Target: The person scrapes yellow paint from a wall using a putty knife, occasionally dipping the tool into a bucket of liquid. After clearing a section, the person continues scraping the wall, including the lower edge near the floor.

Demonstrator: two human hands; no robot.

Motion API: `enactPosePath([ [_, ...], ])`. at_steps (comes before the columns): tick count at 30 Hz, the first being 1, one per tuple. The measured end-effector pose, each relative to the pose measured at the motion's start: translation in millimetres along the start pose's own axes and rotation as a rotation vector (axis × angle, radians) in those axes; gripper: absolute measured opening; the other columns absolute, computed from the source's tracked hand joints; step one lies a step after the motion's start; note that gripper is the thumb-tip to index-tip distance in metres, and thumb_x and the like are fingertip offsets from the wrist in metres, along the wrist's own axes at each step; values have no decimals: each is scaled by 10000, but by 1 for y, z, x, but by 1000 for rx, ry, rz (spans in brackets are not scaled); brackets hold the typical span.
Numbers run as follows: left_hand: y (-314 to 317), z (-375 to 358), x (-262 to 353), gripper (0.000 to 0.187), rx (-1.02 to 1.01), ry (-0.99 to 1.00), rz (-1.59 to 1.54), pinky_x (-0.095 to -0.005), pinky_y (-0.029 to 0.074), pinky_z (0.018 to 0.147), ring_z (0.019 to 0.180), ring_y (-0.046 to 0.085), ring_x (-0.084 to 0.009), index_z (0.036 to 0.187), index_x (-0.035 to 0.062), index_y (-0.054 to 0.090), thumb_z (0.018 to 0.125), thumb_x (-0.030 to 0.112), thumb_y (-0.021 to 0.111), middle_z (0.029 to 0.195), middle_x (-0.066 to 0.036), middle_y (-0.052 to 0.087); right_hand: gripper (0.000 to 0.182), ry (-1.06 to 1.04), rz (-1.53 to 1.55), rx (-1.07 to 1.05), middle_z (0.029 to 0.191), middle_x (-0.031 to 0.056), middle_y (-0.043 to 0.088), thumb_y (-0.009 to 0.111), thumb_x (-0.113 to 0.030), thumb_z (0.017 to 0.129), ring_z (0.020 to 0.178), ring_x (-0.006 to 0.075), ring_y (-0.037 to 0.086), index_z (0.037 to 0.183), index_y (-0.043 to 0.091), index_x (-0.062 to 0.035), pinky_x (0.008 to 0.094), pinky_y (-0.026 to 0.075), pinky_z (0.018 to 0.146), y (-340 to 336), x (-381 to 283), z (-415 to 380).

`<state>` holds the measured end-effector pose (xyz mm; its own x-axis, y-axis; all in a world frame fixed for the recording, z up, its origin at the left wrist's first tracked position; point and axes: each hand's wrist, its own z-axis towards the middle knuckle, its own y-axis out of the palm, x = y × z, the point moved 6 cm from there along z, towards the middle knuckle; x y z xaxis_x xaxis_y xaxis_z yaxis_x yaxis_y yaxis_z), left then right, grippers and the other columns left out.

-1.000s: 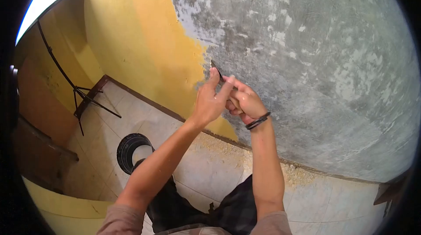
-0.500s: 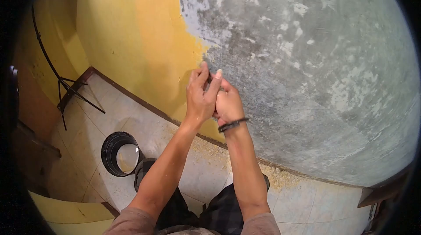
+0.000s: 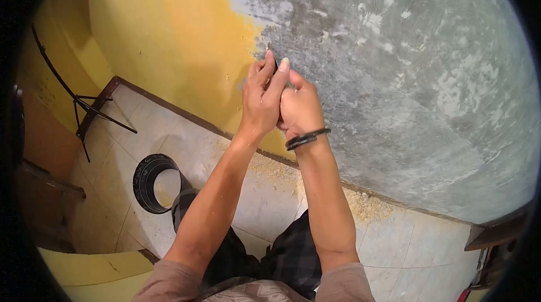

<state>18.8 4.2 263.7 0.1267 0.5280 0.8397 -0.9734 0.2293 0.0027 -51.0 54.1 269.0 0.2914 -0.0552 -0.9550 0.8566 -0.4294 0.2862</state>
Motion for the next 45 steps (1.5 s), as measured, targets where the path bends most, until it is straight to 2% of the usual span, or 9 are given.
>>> enactPosePath([
  [8,-5,8,-7,546,-11,-78,-54,-284,378,865,929,493,-205,1117,-121,542,898,379,526,970,-156,508,240,-38,-32,10,682,-3,567,430,-118,898,417,32,404,1058,587,-30,208,219,311,2,20,14],
  [9,-6,6,-5,561,6,-82,-54,-284,375,870,935,493,-210,1120,-124,541,895,390,526,979,-160,510,373,-28,-35,28,609,16,508,410,-38,830,404,71,372,1185,505,31,260,224,345,3,14,11],
  [18,-5,6,-16,520,67,-47,73,-325,380,852,880,495,-212,956,-89,597,887,422,526,924,-152,495,320,58,-35,-187,593,14,496,379,-49,845,411,77,382,1114,547,1,252,225,348,-3,22,26],
  [20,-4,3,-12,516,-54,-120,-24,-333,385,838,859,488,-207,981,-79,593,889,425,525,902,-141,494,284,-59,-132,46,578,-1,486,406,-65,857,396,66,358,1089,555,1,245,204,344,-2,17,9],
  [25,-9,12,-16,567,98,13,166,-334,408,743,847,492,-241,992,-120,536,859,429,574,930,-202,490,265,21,95,-198,594,9,523,489,-114,864,400,63,395,1090,566,1,257,236,340,2,31,42],
  [29,-10,11,-31,584,-5,-159,-50,-345,397,694,772,468,-229,987,-112,537,846,452,587,849,-167,454,281,-76,-68,14,607,7,529,470,-112,869,402,58,392,1105,563,7,260,245,345,3,28,15],
  [35,-12,16,-14,569,20,-68,152,-286,395,791,854,466,-178,869,-120,532,880,449,535,917,-120,470,263,9,83,-122,616,10,526,471,-100,875,415,61,400,1096,565,8,247,250,354,1,35,40],
  [40,-9,8,-9,686,-91,-105,52,-316,403,798,889,482,-221,1084,-136,535,843,506,564,971,-169,472,275,-48,93,78,627,21,531,492,-96,862,413,61,391,1105,551,16,245,242,355,7,23,11],
  [45,-11,15,-24,663,-93,-153,-37,-303,397,814,912,484,-201,1081,-143,531,850,478,567,995,-174,478,298,35,12,-73,613,13,485,484,-93,876,377,78,356,1152,518,15,268,227,345,-3,28,22],
])
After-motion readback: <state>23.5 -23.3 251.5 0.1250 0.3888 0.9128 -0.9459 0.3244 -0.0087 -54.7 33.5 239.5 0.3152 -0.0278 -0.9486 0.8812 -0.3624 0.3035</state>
